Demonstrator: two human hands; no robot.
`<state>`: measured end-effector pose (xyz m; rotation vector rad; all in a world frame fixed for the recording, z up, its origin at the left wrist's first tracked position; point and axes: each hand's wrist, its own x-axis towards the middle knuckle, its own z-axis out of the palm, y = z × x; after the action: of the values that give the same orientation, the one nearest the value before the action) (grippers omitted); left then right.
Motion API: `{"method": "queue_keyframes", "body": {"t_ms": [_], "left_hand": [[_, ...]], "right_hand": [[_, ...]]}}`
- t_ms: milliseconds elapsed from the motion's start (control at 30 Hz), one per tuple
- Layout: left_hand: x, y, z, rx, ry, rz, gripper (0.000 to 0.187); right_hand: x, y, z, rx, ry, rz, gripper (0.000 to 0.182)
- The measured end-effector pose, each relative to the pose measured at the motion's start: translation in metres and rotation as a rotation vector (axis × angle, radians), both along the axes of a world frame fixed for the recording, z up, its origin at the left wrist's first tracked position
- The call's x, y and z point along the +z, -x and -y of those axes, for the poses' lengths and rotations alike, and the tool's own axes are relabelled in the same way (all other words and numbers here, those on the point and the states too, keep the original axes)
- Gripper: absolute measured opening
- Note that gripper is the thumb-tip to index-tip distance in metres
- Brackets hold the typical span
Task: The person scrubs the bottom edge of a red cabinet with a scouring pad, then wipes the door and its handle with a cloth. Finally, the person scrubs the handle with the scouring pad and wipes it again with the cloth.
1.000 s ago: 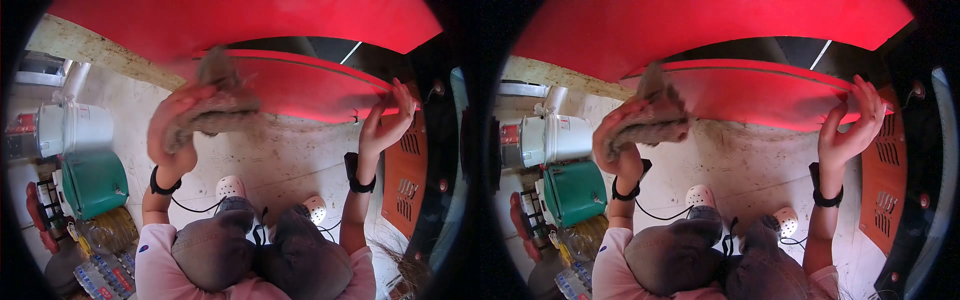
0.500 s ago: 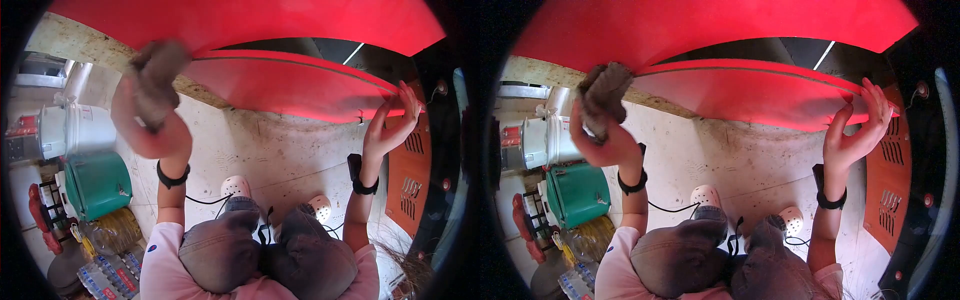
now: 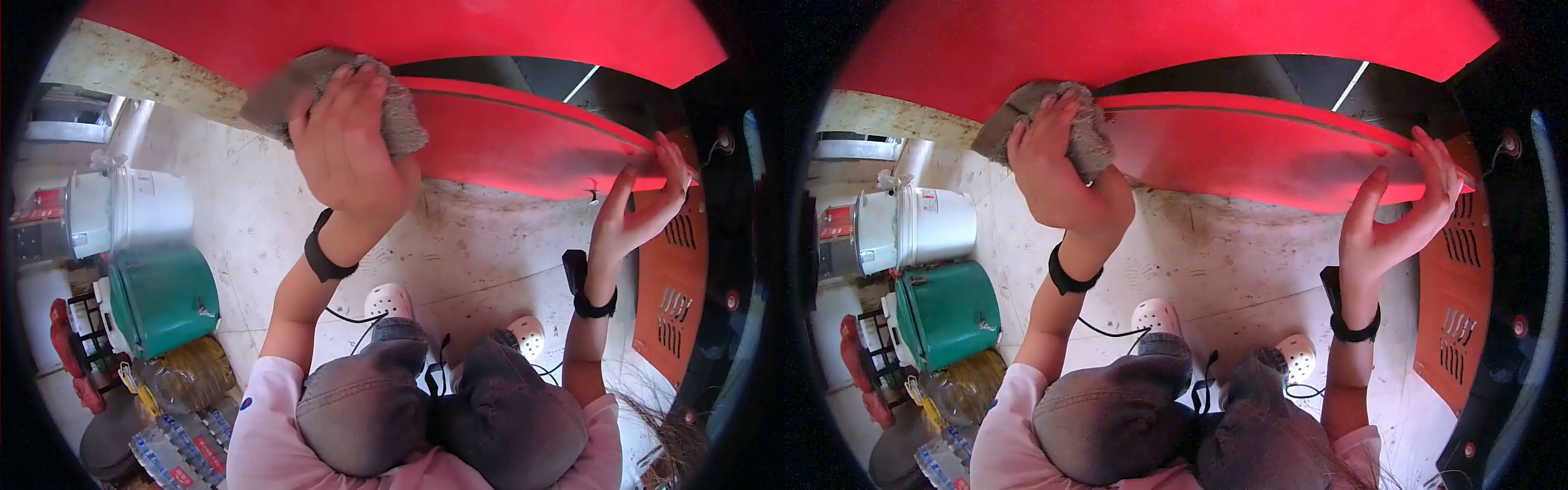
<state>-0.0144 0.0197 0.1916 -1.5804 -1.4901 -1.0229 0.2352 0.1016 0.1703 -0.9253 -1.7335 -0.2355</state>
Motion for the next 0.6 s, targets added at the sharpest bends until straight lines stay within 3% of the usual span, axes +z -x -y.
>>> {"method": "queue_keyframes", "body": {"t_ms": [167, 333, 433, 600], "left_hand": [[-0.003, -0.02, -0.015, -0.106, -0.045, -0.053, 0.039], [0.001, -0.057, -0.028, -0.242, -0.091, -0.025, 0.017], [-0.002, -0.073, -0.036, -0.363, -0.13, -0.016, 0.015], [-0.005, -0.086, -0.027, -0.742, -0.001, 0.022, 0.019]], "right_hand": [[-0.001, 0.005, -0.001, -0.014, -0.016, -0.029, 0.035], [-0.003, 0.004, -0.003, 0.012, -0.028, -0.045, 0.036], [-0.004, 0.004, -0.004, 0.008, -0.025, -0.058, 0.037], [-0.005, 0.001, -0.006, 0.01, -0.037, -0.036, 0.039]]}}
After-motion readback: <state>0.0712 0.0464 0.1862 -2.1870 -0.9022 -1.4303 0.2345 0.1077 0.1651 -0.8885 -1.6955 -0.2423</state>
